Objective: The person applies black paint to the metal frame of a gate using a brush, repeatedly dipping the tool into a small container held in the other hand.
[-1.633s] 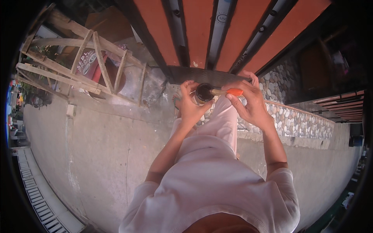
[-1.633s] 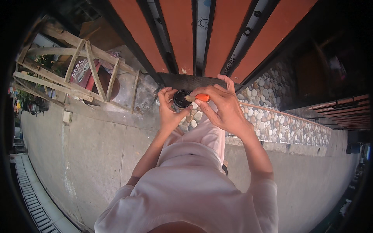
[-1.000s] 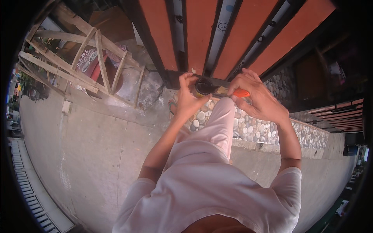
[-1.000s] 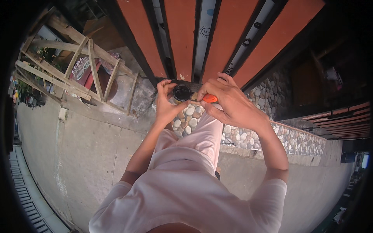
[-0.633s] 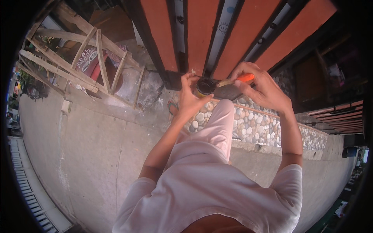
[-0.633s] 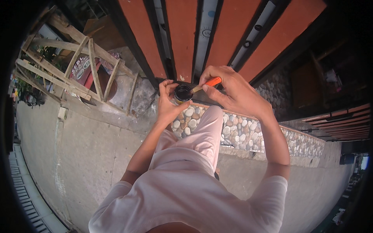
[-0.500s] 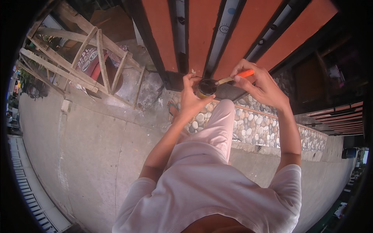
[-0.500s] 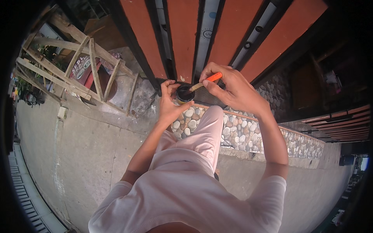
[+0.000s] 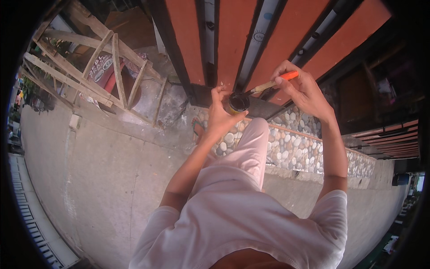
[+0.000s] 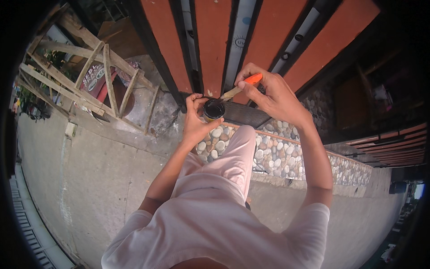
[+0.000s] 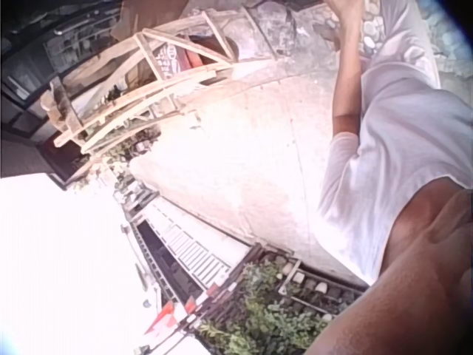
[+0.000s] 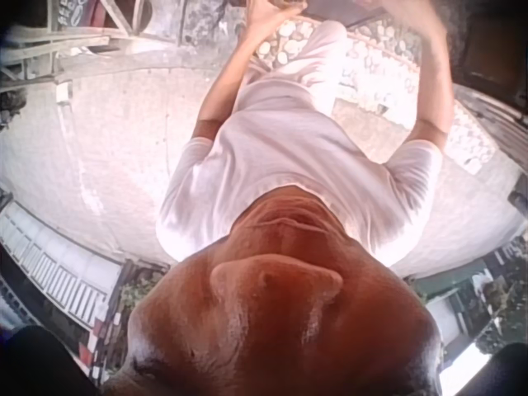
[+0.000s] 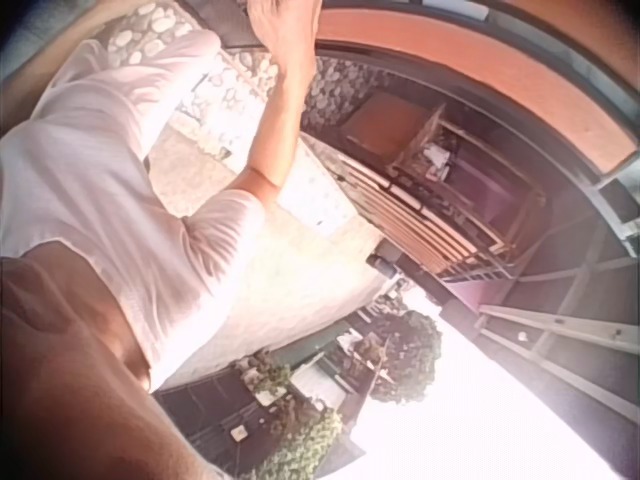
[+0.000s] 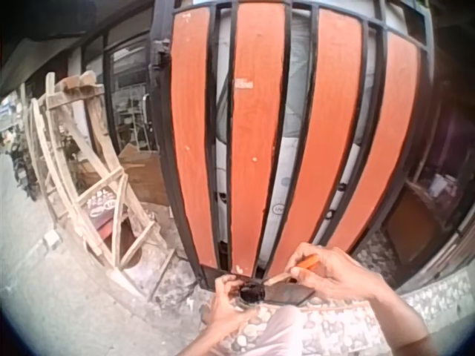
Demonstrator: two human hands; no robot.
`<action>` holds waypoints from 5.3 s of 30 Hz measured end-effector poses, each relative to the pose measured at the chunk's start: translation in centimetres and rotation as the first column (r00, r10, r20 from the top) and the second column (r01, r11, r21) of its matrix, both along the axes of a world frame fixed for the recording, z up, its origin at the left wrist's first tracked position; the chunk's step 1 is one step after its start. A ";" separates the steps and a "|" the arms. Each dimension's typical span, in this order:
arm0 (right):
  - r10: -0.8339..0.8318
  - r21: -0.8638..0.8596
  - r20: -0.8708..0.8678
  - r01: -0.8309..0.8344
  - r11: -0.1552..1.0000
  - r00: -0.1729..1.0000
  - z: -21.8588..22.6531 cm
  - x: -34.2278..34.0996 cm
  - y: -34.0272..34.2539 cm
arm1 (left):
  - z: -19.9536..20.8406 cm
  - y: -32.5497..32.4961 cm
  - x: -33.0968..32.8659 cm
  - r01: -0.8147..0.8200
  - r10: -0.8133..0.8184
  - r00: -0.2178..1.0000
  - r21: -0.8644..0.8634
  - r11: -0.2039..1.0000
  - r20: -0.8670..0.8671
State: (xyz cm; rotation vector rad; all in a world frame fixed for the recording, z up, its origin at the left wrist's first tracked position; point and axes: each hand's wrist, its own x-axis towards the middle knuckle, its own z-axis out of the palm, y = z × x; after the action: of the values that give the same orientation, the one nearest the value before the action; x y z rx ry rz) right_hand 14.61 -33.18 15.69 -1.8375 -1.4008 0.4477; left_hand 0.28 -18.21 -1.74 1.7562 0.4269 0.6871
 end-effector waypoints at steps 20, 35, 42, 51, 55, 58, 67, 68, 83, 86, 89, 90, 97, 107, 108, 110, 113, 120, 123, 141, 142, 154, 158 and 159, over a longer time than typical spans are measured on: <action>-0.067 0.142 0.049 0.060 0.988 0.997 -0.4 0.7 0.7 | 0.3 0.5 0.5 0.022 -0.023 0.999 0.019 1.000 0.049; 0.109 0.019 0.133 -0.113 0.993 0.985 0.1 0.1 0.1 | -0.4 2.0 0.5 0.023 -0.023 1.000 -0.002 1.000 0.021; 0.042 0.189 -0.096 -0.024 0.982 0.994 -1.5 2.1 1.1 | 0.3 1.4 0.9 0.086 -0.085 0.996 -0.026 0.996 0.017; 0.003 0.193 -0.138 0.024 0.981 0.990 -3.4 2.1 1.9 | 0.5 0.9 0.3 0.160 -0.154 0.985 -0.089 0.983 0.075; -0.061 0.238 -0.113 0.086 0.967 0.992 -2.2 2.4 0.4 | 0.0 1.1 0.4 0.101 -0.100 0.995 -0.041 0.994 0.027; -0.066 0.322 -0.171 0.119 0.939 0.983 -2.3 3.2 -0.7 | 0.4 1.3 0.7 0.122 -0.120 0.992 -0.063 0.991 0.030; 0.098 0.048 0.004 -0.098 0.994 0.995 -2.7 1.5 -1.4 | 0.5 1.5 0.8 0.174 -0.161 0.984 -0.246 0.954 0.071; 0.071 0.053 0.003 -0.071 0.996 0.997 -2.6 1.6 -1.9 | 0.5 1.3 1.0 0.184 -0.173 0.983 -0.245 0.952 0.065; -0.050 0.226 -0.325 0.129 0.965 0.944 -5.0 3.7 -0.9 | 0.4 0.4 1.2 0.249 -0.235 0.968 -0.221 0.943 0.087; -0.090 0.177 -0.428 0.181 0.967 0.899 -5.2 3.5 -1.0 | 0.3 0.1 1.3 0.242 -0.233 0.970 -0.172 0.955 0.071; -0.097 0.242 -0.381 0.200 0.949 0.920 -6.2 4.2 -0.5 | 0.8 0.2 0.9 0.241 -0.229 0.970 -0.187 0.952 0.086; -0.138 0.225 -0.366 0.232 0.946 0.920 -5.8 4.2 -0.5 | 1.1 0.5 0.8 0.226 -0.216 0.974 -0.173 0.959 0.073; -0.064 0.350 -0.408 0.221 0.910 0.911 -5.3 4.9 -1.5 | 1.1 0.3 1.2 0.198 -0.181 0.978 -0.187 0.962 0.102; 0.030 0.188 -0.416 0.053 0.981 0.909 -5.7 4.6 -3.0 | 0.7 0.9 1.8 0.174 -0.154 0.981 -0.195 0.965 0.113; 0.069 0.211 -0.430 0.026 0.977 0.900 -6.0 4.5 -2.9 | 0.5 1.1 1.6 0.168 -0.147 0.982 -0.194 0.966 0.119; 0.103 0.235 -0.396 -0.008 0.972 0.912 -5.9 4.8 -3.0 | 0.6 1.3 1.6 0.175 -0.150 0.980 -0.214 0.961 0.127; 0.068 0.303 -0.398 0.061 0.951 0.915 -4.7 5.0 -2.8 | -0.2 2.2 0.6 0.129 -0.101 0.986 -0.234 0.964 0.130; -0.039 0.500 -0.359 0.227 0.836 0.933 -0.4 9.6 -2.1 | -1.8 4.4 -3.1 0.016 -0.005 0.999 -0.238 0.971 0.049; -0.090 0.630 -0.299 0.267 0.729 0.950 1.8 11.4 -1.0 | -1.4 3.9 -5.3 -0.072 0.075 0.997 -0.233 0.970 0.004; -0.082 0.915 -0.361 0.369 0.163 0.929 8.3 14.6 9.4 | -1.2 3.1 -9.7 -0.176 0.176 0.984 -0.213 0.961 -0.021; -0.082 0.915 -0.358 0.367 0.165 0.930 8.5 14.7 9.5 | -1.0 3.0 -9.6 -0.178 0.176 0.984 -0.205 0.962 -0.029; -0.119 0.915 -0.379 0.391 0.097 0.918 9.5 13.9 10.9 | -0.7 2.6 -9.2 -0.116 0.114 0.993 -0.180 0.977 -0.020; -0.123 0.927 -0.360 0.369 0.064 0.925 10.5 13.9 11.6 | -0.7 2.6 -9.1 -0.110 0.109 0.994 -0.175 0.979 -0.011; -0.149 0.928 -0.353 0.366 0.068 0.924 10.7 13.8 11.7 | -0.7 2.7 -9.1 -0.109 0.109 0.994 -0.174 0.979 -0.010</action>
State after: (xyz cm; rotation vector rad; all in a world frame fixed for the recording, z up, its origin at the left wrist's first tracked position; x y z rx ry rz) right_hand 28.40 -21.48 26.39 -0.7496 -0.7538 -0.5166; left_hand -8.80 -15.55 -2.40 1.5759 0.5707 0.7053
